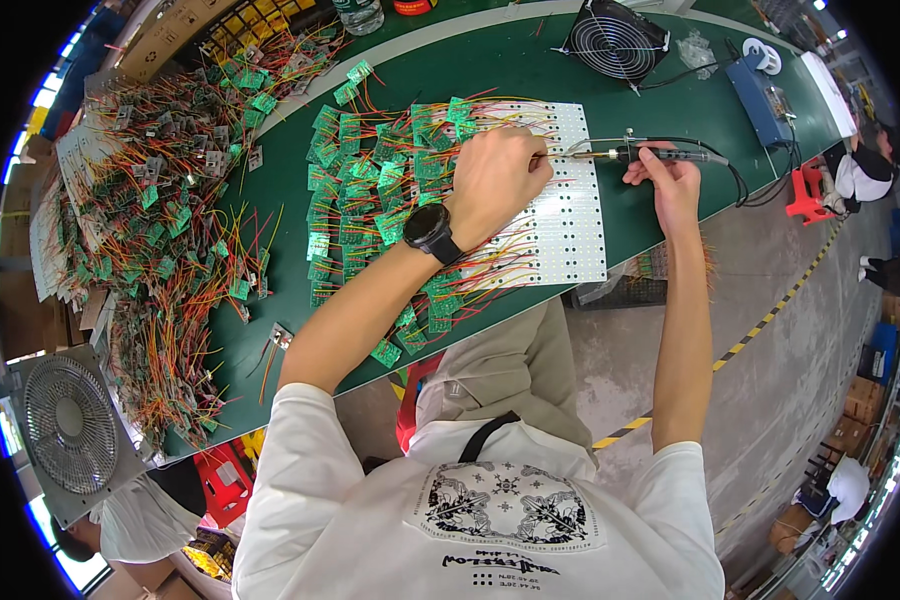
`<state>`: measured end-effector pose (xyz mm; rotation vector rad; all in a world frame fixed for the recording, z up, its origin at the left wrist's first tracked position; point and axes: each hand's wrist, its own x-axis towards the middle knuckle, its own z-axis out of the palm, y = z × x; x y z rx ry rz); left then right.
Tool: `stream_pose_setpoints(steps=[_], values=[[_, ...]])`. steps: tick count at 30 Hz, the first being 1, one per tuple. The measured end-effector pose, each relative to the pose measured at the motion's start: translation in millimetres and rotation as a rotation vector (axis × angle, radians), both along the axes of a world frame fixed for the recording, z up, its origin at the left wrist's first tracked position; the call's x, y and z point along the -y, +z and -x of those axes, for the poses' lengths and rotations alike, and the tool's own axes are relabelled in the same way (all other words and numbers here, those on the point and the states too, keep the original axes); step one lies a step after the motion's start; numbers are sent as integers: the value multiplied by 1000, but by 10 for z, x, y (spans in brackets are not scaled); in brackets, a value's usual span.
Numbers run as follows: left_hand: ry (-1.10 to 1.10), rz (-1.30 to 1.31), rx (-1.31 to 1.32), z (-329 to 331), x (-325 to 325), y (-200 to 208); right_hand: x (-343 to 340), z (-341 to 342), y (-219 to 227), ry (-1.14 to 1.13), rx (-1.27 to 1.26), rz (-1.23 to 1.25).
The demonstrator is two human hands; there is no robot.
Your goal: The person picks up small circuit boards with attached wires by hand, aligns the wire ends onto a large LED panel board, and solders them using a soldering iron.
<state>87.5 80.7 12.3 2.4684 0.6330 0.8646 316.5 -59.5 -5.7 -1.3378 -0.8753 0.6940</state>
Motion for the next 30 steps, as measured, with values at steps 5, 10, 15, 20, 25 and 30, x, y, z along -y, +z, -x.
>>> stream_pose_setpoints(steps=[5, 10, 15, 20, 25, 30], values=[[-5, -18, 14, 6, -5, -11, -7, 14, 7, 3, -9, -2], [-2, -18, 19, 5, 0, -20, -5, 31, 26, -1, 5, 11], [-8, -23, 7, 7, 0, -20, -1, 34, 18, -11, 0, 8], [-8, -20, 21, 3, -2, -22, 3, 5, -11, -33, -22, -5], [-5, -17, -15, 8, -8, -9, -2, -7, -23, -83, -83, -47], [-20, -34, -12, 35, -6, 67, -11, -12, -20, -95, -129, -71]])
